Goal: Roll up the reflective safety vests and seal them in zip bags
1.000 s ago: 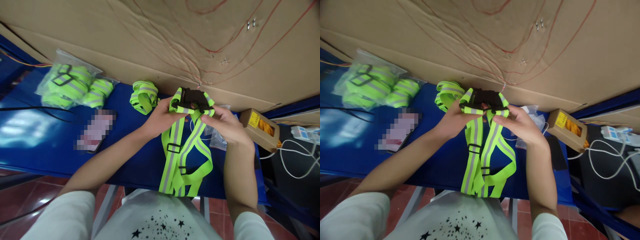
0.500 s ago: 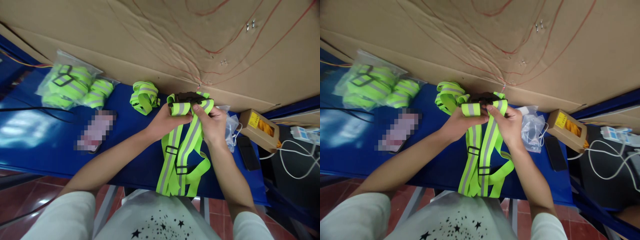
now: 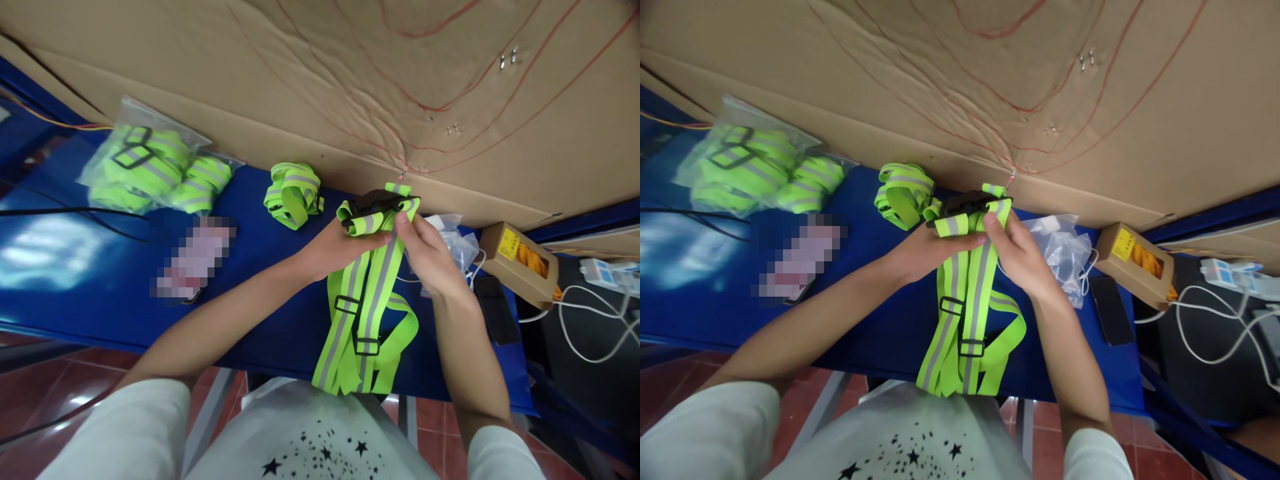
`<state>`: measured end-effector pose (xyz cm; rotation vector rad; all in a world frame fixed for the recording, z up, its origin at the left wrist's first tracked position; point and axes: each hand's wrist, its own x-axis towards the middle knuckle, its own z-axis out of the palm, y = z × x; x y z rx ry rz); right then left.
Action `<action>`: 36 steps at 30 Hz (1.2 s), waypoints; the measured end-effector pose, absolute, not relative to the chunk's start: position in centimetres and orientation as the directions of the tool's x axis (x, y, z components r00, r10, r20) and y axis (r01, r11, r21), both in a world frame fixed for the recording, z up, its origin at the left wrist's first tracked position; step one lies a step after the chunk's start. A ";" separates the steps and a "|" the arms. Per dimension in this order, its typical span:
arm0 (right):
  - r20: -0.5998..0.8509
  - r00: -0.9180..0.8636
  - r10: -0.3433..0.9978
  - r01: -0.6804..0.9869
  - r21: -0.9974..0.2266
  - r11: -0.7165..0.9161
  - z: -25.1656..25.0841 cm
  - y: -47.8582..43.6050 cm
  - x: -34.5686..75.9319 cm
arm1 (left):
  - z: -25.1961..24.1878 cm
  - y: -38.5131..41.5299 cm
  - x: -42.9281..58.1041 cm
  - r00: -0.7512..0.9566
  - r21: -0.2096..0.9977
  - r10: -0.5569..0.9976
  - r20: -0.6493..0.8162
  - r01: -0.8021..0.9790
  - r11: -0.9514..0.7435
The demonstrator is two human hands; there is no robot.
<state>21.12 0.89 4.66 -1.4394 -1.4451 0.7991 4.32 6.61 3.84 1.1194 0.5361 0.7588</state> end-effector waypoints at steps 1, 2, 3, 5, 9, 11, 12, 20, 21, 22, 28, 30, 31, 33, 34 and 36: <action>0.182 0.059 0.982 0.456 -0.880 0.135 4.8 0.8 21.3 | 3.7 6.6 4.3 0.637 0.945 0.771 0.010 -0.257 0.200; 0.197 0.020 0.980 0.511 -0.845 0.159 5.0 0.7 21.5 | 3.6 6.5 4.4 0.644 0.951 0.764 0.020 -0.248 0.184; 0.202 -0.013 0.979 0.550 -0.816 0.176 5.1 0.6 21.7 | 3.5 6.5 4.4 0.653 0.953 0.758 0.018 -0.240 0.184; 0.206 -0.049 0.977 0.582 -0.790 0.195 5.3 0.5 22.1 | 3.2 6.5 4.4 0.657 0.959 0.753 0.003 -0.215 0.184; 0.252 -0.082 0.964 0.580 -0.774 0.252 6.2 0.4 23.0 | 3.0 6.7 4.0 0.696 0.986 0.716 0.047 -0.145 0.077; 0.310 -0.136 0.941 0.568 -0.754 0.331 7.2 0.1 23.4 | 3.1 7.0 3.7 0.756 0.991 0.648 0.096 -0.134 0.009; 0.341 -0.173 0.924 0.568 -0.732 0.376 7.8 -0.1 23.6 | 3.1 7.1 3.5 0.783 0.991 0.611 0.118 -0.134 -0.019; 0.239 -0.247 0.939 0.797 -0.501 0.337 9.7 -2.4 21.8 | 3.2 7.2 3.0 0.894 0.978 0.411 0.176 -0.113 -0.174; 0.250 -0.205 0.946 0.802 -0.511 0.309 9.6 -2.4 21.5 | 3.4 7.1 3.0 0.904 0.980 0.391 0.171 -0.116 -0.161; 0.265 -0.159 0.951 0.797 -0.533 0.282 9.5 -2.3 21.2 | 3.6 7.0 3.1 0.915 0.985 0.370 0.161 -0.124 -0.124; 0.332 0.025 0.943 0.784 -0.592 0.187 9.4 -2.0 20.6 | 4.4 6.5 3.1 0.925 0.989 0.364 0.113 -0.140 0.049; 0.316 0.031 0.948 0.784 -0.596 0.173 9.5 -2.0 20.6 | 4.4 6.7 2.9 0.927 0.991 0.358 0.110 -0.129 0.030; 0.300 0.026 0.954 0.775 -0.608 0.171 9.6 -2.0 20.6 | 4.5 6.9 2.8 0.935 0.993 0.339 0.101 -0.115 0.022; 0.267 0.007 0.964 0.748 -0.642 0.172 9.7 -2.0 20.5 | 4.7 7.2 2.5 0.956 0.996 0.280 0.084 -0.085 -0.011; 0.255 0.003 0.967 0.734 -0.657 0.171 9.7 -1.9 20.5 | 4.8 7.4 2.3 0.965 0.996 0.250 0.082 -0.075 -0.036; 0.230 0.017 0.973 0.710 -0.688 0.150 9.8 -1.8 20.4 | 5.0 7.7 2.1 0.975 0.995 0.207 0.083 -0.068 -0.079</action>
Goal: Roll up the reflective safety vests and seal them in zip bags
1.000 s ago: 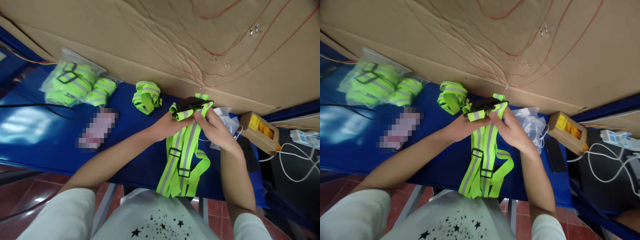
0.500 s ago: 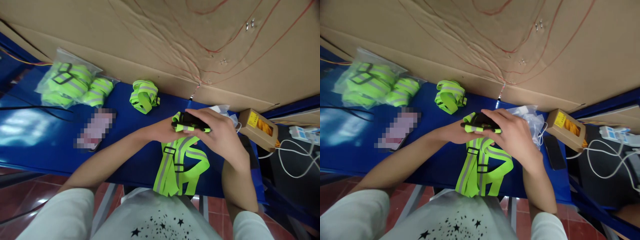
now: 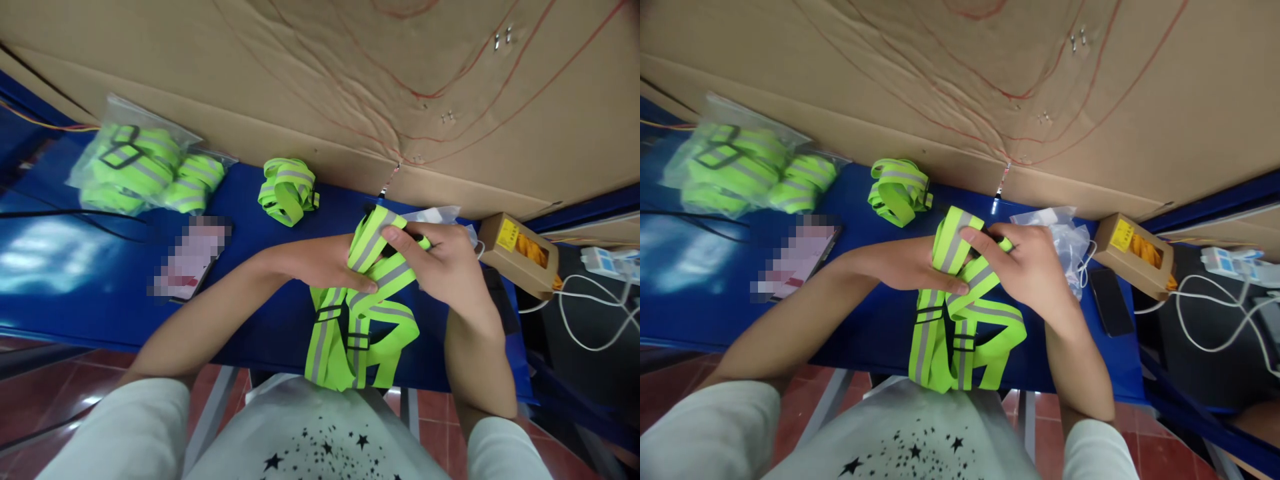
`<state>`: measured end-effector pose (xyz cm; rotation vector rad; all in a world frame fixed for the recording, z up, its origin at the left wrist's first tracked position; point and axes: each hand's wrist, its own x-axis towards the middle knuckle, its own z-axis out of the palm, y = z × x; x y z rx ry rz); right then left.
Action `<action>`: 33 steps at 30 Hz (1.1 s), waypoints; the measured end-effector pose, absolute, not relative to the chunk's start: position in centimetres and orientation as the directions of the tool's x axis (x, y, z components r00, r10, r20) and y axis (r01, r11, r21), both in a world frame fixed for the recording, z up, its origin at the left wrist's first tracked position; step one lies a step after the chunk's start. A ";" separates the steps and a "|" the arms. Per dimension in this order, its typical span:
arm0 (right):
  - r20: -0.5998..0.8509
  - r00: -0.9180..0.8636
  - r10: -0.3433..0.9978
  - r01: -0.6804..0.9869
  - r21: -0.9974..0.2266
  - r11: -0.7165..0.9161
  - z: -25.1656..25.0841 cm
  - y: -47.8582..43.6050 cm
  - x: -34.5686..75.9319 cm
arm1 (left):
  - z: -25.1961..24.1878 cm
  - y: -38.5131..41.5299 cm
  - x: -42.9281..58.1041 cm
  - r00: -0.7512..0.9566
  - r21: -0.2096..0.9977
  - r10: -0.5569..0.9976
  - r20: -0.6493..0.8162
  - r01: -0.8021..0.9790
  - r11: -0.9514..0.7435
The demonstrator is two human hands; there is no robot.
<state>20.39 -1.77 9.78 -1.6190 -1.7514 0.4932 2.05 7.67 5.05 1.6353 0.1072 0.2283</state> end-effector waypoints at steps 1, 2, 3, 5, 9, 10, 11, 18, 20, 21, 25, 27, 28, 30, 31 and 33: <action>0.216 0.034 0.976 0.700 -0.702 0.131 9.8 -1.7 20.3 | 5.1 7.8 2.0 0.976 0.994 0.201 0.083 -0.066 -0.089; 0.202 0.051 0.978 0.692 -0.713 0.111 9.8 -1.6 20.3 | 5.1 7.9 1.9 0.976 0.994 0.203 0.082 -0.064 -0.093; 0.192 0.066 0.979 0.688 -0.720 0.094 9.8 -1.6 20.2 | 5.0 7.9 1.9 0.975 0.994 0.211 0.077 -0.058 -0.095; 0.199 0.096 0.975 0.694 -0.716 0.078 9.8 -1.6 20.2 | 4.7 8.0 2.0 0.969 0.995 0.241 0.056 -0.033 -0.098; 0.260 0.151 0.954 0.717 -0.693 0.076 9.8 -1.7 20.1 | 4.2 8.0 2.2 0.941 0.999 0.336 -0.044 0.048 -0.005; 0.256 0.161 0.953 0.705 -0.706 0.070 9.8 -1.7 20.2 | 4.2 7.9 2.2 0.933 0.998 0.353 -0.067 0.056 0.040; 0.240 0.170 0.956 0.679 -0.731 0.063 9.7 -1.7 20.4 | 4.2 7.8 2.2 0.931 0.994 0.354 -0.086 0.059 0.088; -0.118 0.154 0.981 0.174 -0.974 -0.145 8.5 -0.9 22.3 | 4.5 7.2 2.6 0.970 0.981 0.238 -0.046 -0.001 0.194; -0.175 0.113 0.978 0.151 -0.970 -0.191 8.0 -0.4 22.7 | 4.4 7.0 2.8 0.968 0.982 0.249 -0.029 -0.018 0.186; -0.186 0.095 0.978 0.154 -0.968 -0.199 7.6 -0.2 22.8 | 4.3 6.8 2.9 0.967 0.983 0.252 -0.026 -0.021 0.181; -0.251 -0.025 0.968 0.142 -0.959 -0.245 6.1 1.1 23.0 | 4.4 6.5 3.1 0.962 0.991 0.272 0.010 -0.045 0.124; -0.206 -0.033 0.978 0.207 -0.959 -0.195 5.6 1.6 22.9 | 4.2 6.4 3.1 0.948 0.995 0.317 0.014 -0.045 0.089; -0.137 -0.007 0.990 0.269 -0.954 -0.131 5.6 1.7 22.9 | 4.1 6.4 3.1 0.940 0.996 0.340 0.008 -0.039 0.085; 0.049 0.067 0.997 0.448 -0.894 0.014 5.9 1.5 22.8 | 3.7 6.5 3.2 0.931 0.994 0.365 -0.015 -0.025 0.104; 0.144 0.094 0.985 0.545 -0.835 0.070 6.3 1.2 22.8 | 3.4 6.5 3.3 0.928 0.993 0.372 -0.021 -0.022 0.112; 0.270 0.089 0.959 0.709 -0.693 0.129 7.3 0.3 22.7 | 3.1 6.6 3.4 0.921 0.994 0.388 -0.024 -0.020 0.109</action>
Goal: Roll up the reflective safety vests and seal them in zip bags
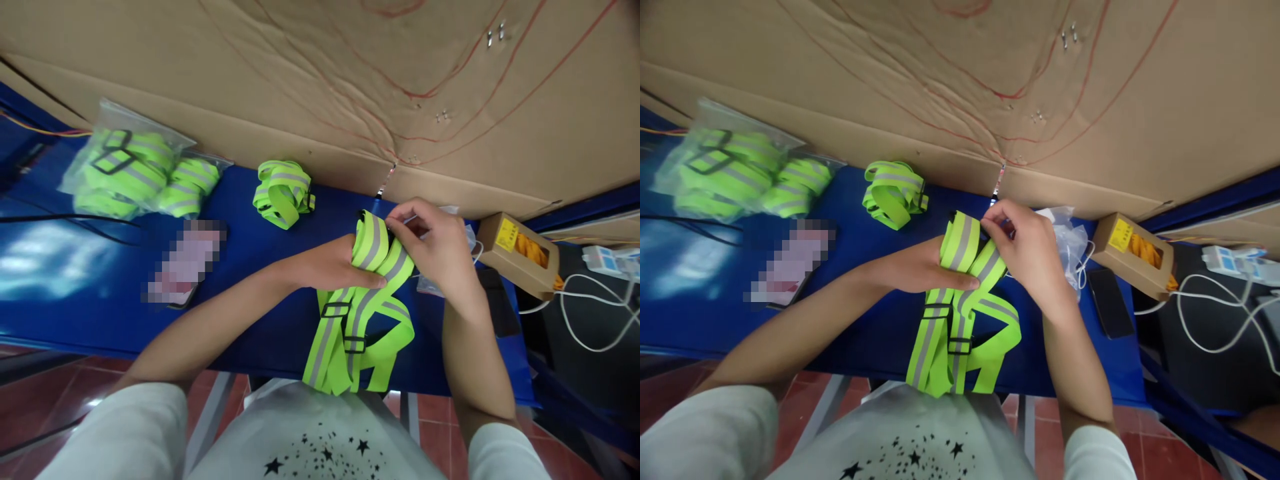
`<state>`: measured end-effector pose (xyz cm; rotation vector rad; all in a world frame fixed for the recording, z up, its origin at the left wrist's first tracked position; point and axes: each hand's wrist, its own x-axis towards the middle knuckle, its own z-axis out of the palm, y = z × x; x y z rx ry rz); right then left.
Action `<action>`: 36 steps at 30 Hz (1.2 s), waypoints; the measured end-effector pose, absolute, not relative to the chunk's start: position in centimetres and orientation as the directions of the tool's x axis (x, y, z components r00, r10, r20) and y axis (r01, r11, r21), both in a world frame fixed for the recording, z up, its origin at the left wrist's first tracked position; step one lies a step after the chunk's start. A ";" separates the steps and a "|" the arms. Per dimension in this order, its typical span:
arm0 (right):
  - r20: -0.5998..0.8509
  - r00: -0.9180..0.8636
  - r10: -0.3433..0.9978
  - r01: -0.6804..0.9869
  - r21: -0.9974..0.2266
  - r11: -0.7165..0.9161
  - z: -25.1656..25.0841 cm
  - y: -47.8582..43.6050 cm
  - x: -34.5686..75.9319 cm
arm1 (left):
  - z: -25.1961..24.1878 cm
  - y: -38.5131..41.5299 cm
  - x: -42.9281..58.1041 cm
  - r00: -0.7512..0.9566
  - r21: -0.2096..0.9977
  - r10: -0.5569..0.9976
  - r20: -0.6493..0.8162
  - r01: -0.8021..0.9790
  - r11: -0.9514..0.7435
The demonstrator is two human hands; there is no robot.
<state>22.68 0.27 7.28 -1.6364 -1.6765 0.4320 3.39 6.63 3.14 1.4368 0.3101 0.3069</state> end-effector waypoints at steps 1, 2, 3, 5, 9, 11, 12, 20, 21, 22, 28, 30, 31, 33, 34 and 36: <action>0.285 0.057 0.957 0.764 -0.629 0.142 7.8 -0.3 22.6 | 3.1 6.7 3.4 0.917 0.995 0.398 -0.018 -0.021 0.094; 0.280 0.016 0.960 0.797 -0.583 0.157 8.3 -0.8 22.5 | 3.1 6.7 3.5 0.912 0.997 0.409 -0.008 -0.022 0.071; 0.261 -0.031 0.965 0.812 -0.557 0.177 8.8 -1.3 22.3 | 3.1 6.8 3.5 0.908 0.999 0.419 0.008 -0.028 0.042; 0.201 -0.145 0.969 0.805 -0.546 0.234 9.1 -1.9 21.8 | 3.4 6.9 3.4 0.904 0.999 0.424 0.049 -0.042 -0.026; 0.157 -0.238 0.958 0.789 -0.544 0.285 8.3 -1.9 20.6 | 3.6 6.9 3.3 0.910 0.997 0.408 0.072 -0.065 -0.031; 0.184 -0.203 0.962 0.799 -0.537 0.271 7.9 -1.6 20.2 | 3.6 6.8 3.2 0.898 0.996 0.439 0.017 -0.056 0.076; 0.199 -0.192 0.961 0.799 -0.537 0.271 7.8 -1.5 20.2 | 3.6 6.7 3.2 0.889 0.988 0.456 -0.030 -0.045 0.151; 0.261 -0.009 0.965 0.750 -0.637 0.179 9.1 -1.6 22.0 | 4.0 5.7 3.3 0.989 0.839 0.047 -0.142 0.095 0.536; 0.237 -0.034 0.971 0.716 -0.672 0.189 9.2 -1.7 22.2 | 4.0 5.6 3.4 0.991 0.852 0.018 -0.133 0.105 0.513; 0.205 -0.073 0.976 0.674 -0.712 0.200 9.4 -1.8 22.4 | 4.0 5.6 3.4 0.993 0.869 0.005 -0.119 0.102 0.484; 0.035 -0.197 0.980 0.463 -0.877 0.125 9.9 -1.9 22.8 | 4.7 5.8 3.1 0.997 0.952 -0.060 -0.049 0.065 0.300; -0.017 -0.179 0.984 0.435 -0.898 0.064 10.1 -1.9 22.7 | 4.8 5.9 2.9 0.997 0.957 -0.073 -0.035 0.054 0.284; -0.032 -0.162 0.986 0.438 -0.898 0.043 10.2 -2.0 22.7 | 4.8 5.9 2.9 0.997 0.956 -0.074 -0.033 0.053 0.287; -0.034 -0.099 0.994 0.486 -0.874 0.018 10.5 -2.3 22.6 | 4.6 6.0 3.0 0.996 0.951 -0.075 -0.044 0.065 0.303; -0.020 -0.055 0.998 0.526 -0.851 0.012 10.7 -2.5 22.6 | 4.4 6.1 3.1 0.996 0.950 -0.077 -0.051 0.072 0.303; 0.025 0.022 0.999 0.592 -0.806 0.007 11.1 -2.9 22.7 | 3.9 6.2 3.2 0.995 0.958 -0.087 -0.056 0.078 0.275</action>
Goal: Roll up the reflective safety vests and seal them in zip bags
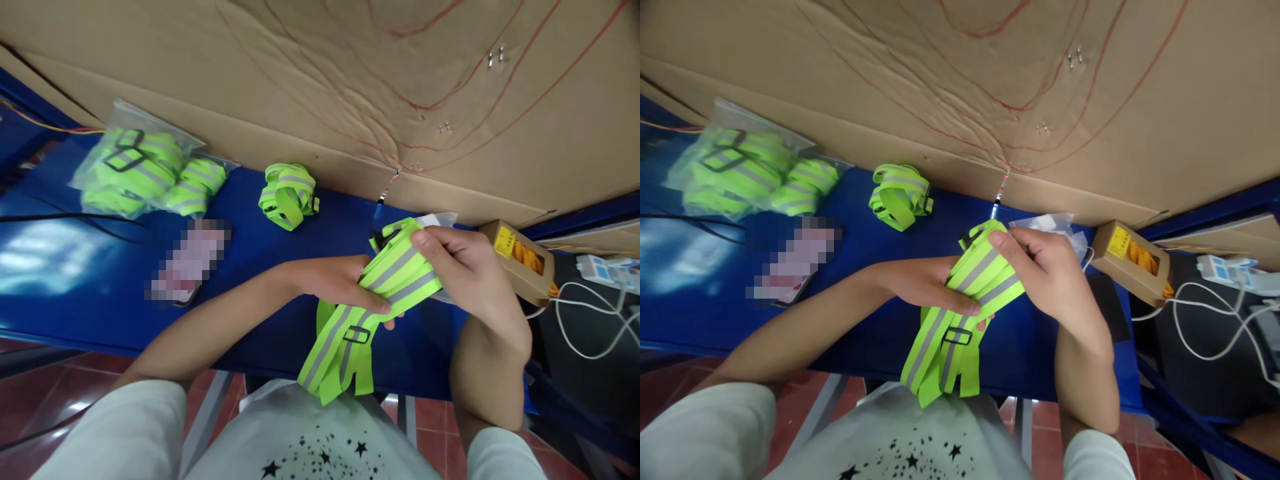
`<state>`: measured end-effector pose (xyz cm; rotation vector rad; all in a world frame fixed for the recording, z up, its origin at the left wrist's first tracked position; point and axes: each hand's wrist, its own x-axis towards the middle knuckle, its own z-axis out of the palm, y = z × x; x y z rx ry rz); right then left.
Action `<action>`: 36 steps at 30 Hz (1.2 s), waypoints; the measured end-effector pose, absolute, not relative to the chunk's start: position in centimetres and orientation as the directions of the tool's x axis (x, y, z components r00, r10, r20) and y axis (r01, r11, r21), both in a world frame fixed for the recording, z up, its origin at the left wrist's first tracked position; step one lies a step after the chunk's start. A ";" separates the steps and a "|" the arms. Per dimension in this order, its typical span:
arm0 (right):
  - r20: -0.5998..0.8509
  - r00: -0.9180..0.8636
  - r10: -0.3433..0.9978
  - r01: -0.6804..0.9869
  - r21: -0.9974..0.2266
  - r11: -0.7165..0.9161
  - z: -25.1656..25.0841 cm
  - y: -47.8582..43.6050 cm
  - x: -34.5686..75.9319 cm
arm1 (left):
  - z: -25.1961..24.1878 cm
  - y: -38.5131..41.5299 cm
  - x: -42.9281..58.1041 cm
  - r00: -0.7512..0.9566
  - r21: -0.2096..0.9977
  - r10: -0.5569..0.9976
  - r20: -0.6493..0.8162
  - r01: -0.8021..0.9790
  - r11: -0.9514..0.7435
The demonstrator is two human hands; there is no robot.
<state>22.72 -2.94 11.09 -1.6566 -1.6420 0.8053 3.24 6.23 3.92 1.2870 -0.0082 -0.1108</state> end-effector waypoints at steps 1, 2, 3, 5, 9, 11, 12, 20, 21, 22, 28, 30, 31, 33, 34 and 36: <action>0.034 0.039 0.999 0.601 -0.800 0.004 11.2 -3.1 22.9 | 3.8 6.3 3.3 0.994 0.966 -0.097 -0.051 0.073 0.249; 0.021 0.037 0.999 0.585 -0.811 -0.005 11.2 -3.2 23.0 | 3.7 6.3 3.3 0.994 0.973 -0.105 -0.039 0.061 0.221; -0.015 0.018 1.000 0.543 -0.839 -0.022 11.2 -3.1 23.2 | 3.7 6.3 3.3 0.993 0.979 -0.113 -0.022 0.045 0.199; -0.099 -0.036 0.994 0.419 -0.905 -0.075 10.6 -2.8 23.4 | 4.0 6.3 3.1 0.993 0.986 -0.118 0.022 -0.002 0.166; -0.104 -0.063 0.993 0.362 -0.929 -0.074 9.2 -1.8 22.7 | 4.8 6.2 2.6 0.995 0.995 -0.051 0.090 -0.088 0.036; 0.039 0.011 0.999 0.501 -0.865 0.028 9.1 -1.8 22.0 | 5.0 6.1 2.6 0.995 0.995 -0.005 0.100 -0.100 0.011; 0.124 0.043 0.991 0.576 -0.814 0.077 9.3 -2.0 21.8 | 5.0 6.1 2.6 0.995 0.995 0.007 0.097 -0.097 0.023; 0.143 -0.215 0.966 0.790 -0.556 0.258 9.7 -3.2 20.9 | 4.1 6.5 3.1 0.982 0.969 0.176 0.076 -0.114 0.221; 0.134 -0.198 0.971 0.795 -0.557 0.239 9.4 -3.1 20.8 | 4.2 6.6 3.1 0.986 0.960 0.153 0.069 -0.108 0.260; 0.131 -0.171 0.977 0.793 -0.570 0.215 9.2 -2.9 20.6 | 4.3 6.6 3.1 0.991 0.946 0.121 0.058 -0.093 0.310; 0.180 -0.017 0.984 0.649 -0.746 0.148 9.6 -2.3 20.7 | 4.5 6.2 3.1 0.998 0.844 0.056 0.013 -0.041 0.534; 0.197 0.062 0.979 0.602 -0.789 0.121 10.0 -2.5 20.8 | 4.4 5.9 3.2 0.997 0.879 0.073 -0.010 -0.026 0.476; 0.198 0.101 0.975 0.580 -0.808 0.105 10.2 -2.6 20.9 | 4.4 5.8 3.3 0.997 0.897 0.082 -0.012 -0.025 0.440; 0.182 0.153 0.971 0.529 -0.845 0.075 10.5 -2.8 20.9 | 4.6 5.9 3.3 0.997 0.924 0.076 -0.011 -0.019 0.382; 0.162 0.166 0.973 0.500 -0.864 0.058 10.6 -2.8 20.9 | 4.7 5.9 3.2 0.998 0.933 0.063 -0.012 -0.012 0.360; 0.103 0.179 0.978 0.438 -0.899 0.014 10.6 -2.9 20.8 | 5.1 6.1 3.0 0.999 0.945 0.041 -0.021 0.006 0.328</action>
